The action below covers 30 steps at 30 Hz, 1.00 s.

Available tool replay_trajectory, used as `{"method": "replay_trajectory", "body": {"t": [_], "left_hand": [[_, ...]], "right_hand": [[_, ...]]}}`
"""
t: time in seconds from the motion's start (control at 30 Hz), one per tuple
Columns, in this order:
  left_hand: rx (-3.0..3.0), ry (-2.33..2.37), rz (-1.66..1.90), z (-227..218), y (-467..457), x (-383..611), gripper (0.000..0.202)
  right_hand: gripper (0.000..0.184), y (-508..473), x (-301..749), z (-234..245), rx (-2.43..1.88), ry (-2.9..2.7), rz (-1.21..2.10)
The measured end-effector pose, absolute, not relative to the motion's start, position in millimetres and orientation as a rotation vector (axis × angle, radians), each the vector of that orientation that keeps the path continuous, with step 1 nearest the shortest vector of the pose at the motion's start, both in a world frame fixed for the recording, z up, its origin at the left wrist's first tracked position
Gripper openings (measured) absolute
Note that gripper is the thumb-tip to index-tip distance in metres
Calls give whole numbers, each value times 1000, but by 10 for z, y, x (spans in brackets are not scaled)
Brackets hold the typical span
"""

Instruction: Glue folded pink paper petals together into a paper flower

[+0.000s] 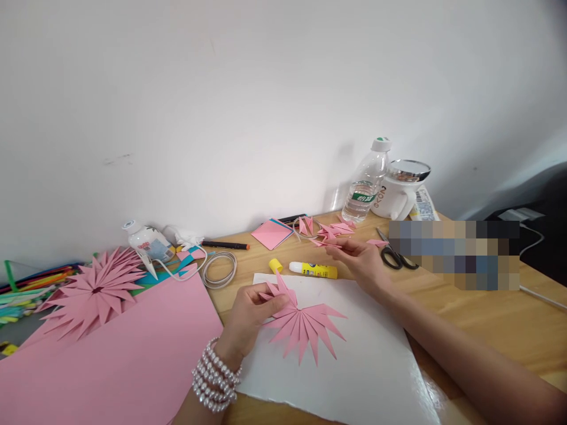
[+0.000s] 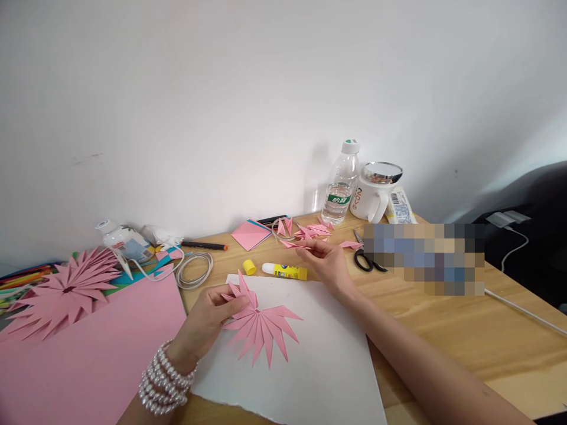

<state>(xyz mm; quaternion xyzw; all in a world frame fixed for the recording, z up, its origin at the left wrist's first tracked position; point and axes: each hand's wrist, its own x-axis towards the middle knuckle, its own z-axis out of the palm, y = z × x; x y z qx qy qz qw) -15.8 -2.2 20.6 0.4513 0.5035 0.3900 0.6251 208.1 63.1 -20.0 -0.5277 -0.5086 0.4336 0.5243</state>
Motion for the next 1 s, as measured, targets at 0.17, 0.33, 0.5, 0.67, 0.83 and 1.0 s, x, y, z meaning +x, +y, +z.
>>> {"method": "replay_trajectory", "body": {"t": [0.17, 0.33, 0.5, 0.67, 0.83, 1.0], "left_hand": [[1005, 1175, 891, 253, -29, -151, 22], [1006, 1181, 848, 283, -37, -119, 23], [1018, 1183, 835, 276, -32, -103, 24], [1015, 1189, 847, 296, -34, -86, 21], [1012, 1160, 851, 301, -40, -84, 22], [1044, 1167, 824, 278, -44, -111, 22]], "right_hand": [[24, 517, 2084, -5, -932, -966, 1416], [28, 424, 2031, 94, -899, -922, 1682], [26, 398, 2017, 85, -892, -1122, 1727], [27, 427, 2046, 56, -883, -1152, 1671], [24, 445, 2053, 52, -889, -1064, 1714], [22, 449, 2041, 14, -854, -975, 1794]]}}
